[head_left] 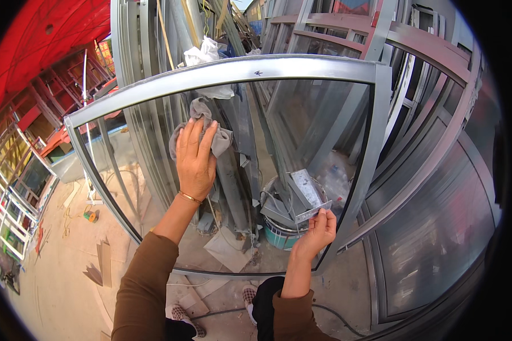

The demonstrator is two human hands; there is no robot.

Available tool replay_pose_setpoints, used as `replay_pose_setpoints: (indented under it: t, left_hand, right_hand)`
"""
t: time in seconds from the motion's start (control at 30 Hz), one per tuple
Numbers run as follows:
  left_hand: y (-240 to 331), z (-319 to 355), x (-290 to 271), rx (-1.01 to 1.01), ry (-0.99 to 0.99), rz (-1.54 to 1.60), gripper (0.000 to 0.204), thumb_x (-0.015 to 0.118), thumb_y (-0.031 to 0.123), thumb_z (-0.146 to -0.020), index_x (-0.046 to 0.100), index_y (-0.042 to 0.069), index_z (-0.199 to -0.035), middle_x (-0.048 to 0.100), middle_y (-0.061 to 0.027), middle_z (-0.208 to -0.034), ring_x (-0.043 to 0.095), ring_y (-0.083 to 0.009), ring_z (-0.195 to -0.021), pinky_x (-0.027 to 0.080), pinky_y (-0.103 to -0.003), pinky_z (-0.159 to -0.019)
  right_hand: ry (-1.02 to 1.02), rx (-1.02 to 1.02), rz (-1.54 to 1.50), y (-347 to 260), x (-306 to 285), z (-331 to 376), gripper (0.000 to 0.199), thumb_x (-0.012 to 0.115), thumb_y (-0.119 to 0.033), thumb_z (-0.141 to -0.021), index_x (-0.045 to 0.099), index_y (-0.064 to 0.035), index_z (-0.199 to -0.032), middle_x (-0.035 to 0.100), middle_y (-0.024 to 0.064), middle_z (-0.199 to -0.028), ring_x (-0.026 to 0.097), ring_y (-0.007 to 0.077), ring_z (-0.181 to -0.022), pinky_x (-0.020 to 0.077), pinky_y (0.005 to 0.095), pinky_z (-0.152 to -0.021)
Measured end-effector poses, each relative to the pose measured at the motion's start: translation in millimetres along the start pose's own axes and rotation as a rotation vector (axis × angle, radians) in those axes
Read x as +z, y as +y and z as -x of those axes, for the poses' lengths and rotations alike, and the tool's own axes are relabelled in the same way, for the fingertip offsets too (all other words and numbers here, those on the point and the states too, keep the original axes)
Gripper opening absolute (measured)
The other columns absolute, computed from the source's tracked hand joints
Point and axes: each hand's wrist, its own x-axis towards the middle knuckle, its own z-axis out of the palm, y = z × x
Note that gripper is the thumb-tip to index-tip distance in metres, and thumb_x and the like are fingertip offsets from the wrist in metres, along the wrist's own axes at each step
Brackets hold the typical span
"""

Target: The person cleans a window frame by wiping the glass and frame with a cloth and scraping residue with a utility knife. They flip the frame to clean both sides and continue wiping and scraping along the edges.

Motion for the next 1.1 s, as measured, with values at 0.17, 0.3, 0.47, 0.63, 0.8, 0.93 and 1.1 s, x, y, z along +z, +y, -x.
replay_pose_setpoints:
  t: [0.17,0.3,0.47,0.63,0.8,0.93,1.1]
  left_hand:
    - [44.0,-33.1,37.2,0.070,0.045,-0.093,0.071,0.068,-0.006,-0.079,0.063,0.015,-0.147,0.059,-0.0098,-0.150,0.051,-0.0328,-0.145,0.038,-0.052,-0.122]
    - [102.3,-82.5,79.7,0.121,0.023,0.017,0.071,0.068,-0.007,-0.077,0.063,0.013,-0.146,0.059,-0.0102,-0.150,0.052,-0.0333,-0.143,0.038,-0.052,-0.122]
    - [164.2,-112.4,113.6,0.226,0.067,0.052,0.058,0.067,0.004,-0.088,0.062,0.014,-0.145,0.058,-0.0071,-0.149,0.050,-0.0288,-0.144,0.038,-0.050,-0.122]
    - [193.7,-105.8,130.3,0.377,-0.023,0.163,0.049,0.063,0.012,-0.093,0.064,0.013,-0.142,0.059,-0.0060,-0.149,0.049,-0.0276,-0.147,0.038,-0.049,-0.123]
    - [175.0,-10.5,121.9,0.615,-0.291,0.240,0.045,0.061,0.015,-0.094,0.064,0.012,-0.140,0.055,-0.0063,-0.155,0.043,-0.0254,-0.153,0.037,-0.046,-0.125]
    - [115.3,103.0,84.3,0.955,-0.619,0.227,0.047,0.061,0.020,-0.095,0.061,0.015,-0.143,0.052,-0.0044,-0.160,0.040,-0.0224,-0.156,0.035,-0.041,-0.127]
    - [-12.5,122.6,3.0,0.705,-0.679,-0.013,0.047,0.062,0.022,-0.097,0.063,0.025,-0.144,0.057,0.0003,-0.154,0.046,-0.0221,-0.152,0.039,-0.041,-0.123]
  right_hand:
    - [0.034,-0.007,-0.030,-12.1,-1.0,-8.5,0.009,0.067,-0.008,-0.103,0.065,-0.0001,-0.106,0.068,0.0015,-0.092,0.060,0.0083,-0.082,0.0480,0.0244,-0.075]
    - [0.067,-0.053,-0.036,-22.4,-4.3,-16.6,0.011,0.066,-0.008,-0.103,0.065,0.0016,-0.107,0.068,0.0017,-0.091,0.060,0.0079,-0.081,0.0473,0.0242,-0.074]
    - [0.108,-0.095,-0.082,-38.4,-13.2,-25.4,0.009,0.066,-0.008,-0.103,0.064,0.0007,-0.106,0.066,0.0008,-0.090,0.059,0.0072,-0.080,0.0455,0.0230,-0.073]
    - [0.089,-0.129,-0.101,-54.3,-13.3,-23.4,0.005,0.064,-0.007,-0.105,0.065,-0.0023,-0.105,0.068,0.0006,-0.092,0.062,0.0068,-0.081,0.0480,0.0228,-0.075]
    - [0.123,-0.180,-0.148,-65.0,-17.1,-29.0,0.006,0.065,-0.007,-0.104,0.064,-0.0017,-0.106,0.064,-0.0001,-0.089,0.056,0.0058,-0.079,0.0445,0.0226,-0.073]
    - [0.157,-0.166,-0.113,-66.4,-27.1,-34.8,0.009,0.066,-0.009,-0.104,0.064,-0.0013,-0.108,0.066,0.0021,-0.094,0.060,0.0089,-0.084,0.0487,0.0250,-0.079]
    - [0.109,-0.180,-0.120,-66.7,-29.2,-41.9,0.011,0.067,-0.009,-0.103,0.063,-0.0003,-0.110,0.068,0.0043,-0.097,0.062,0.0108,-0.088,0.0502,0.0260,-0.082]
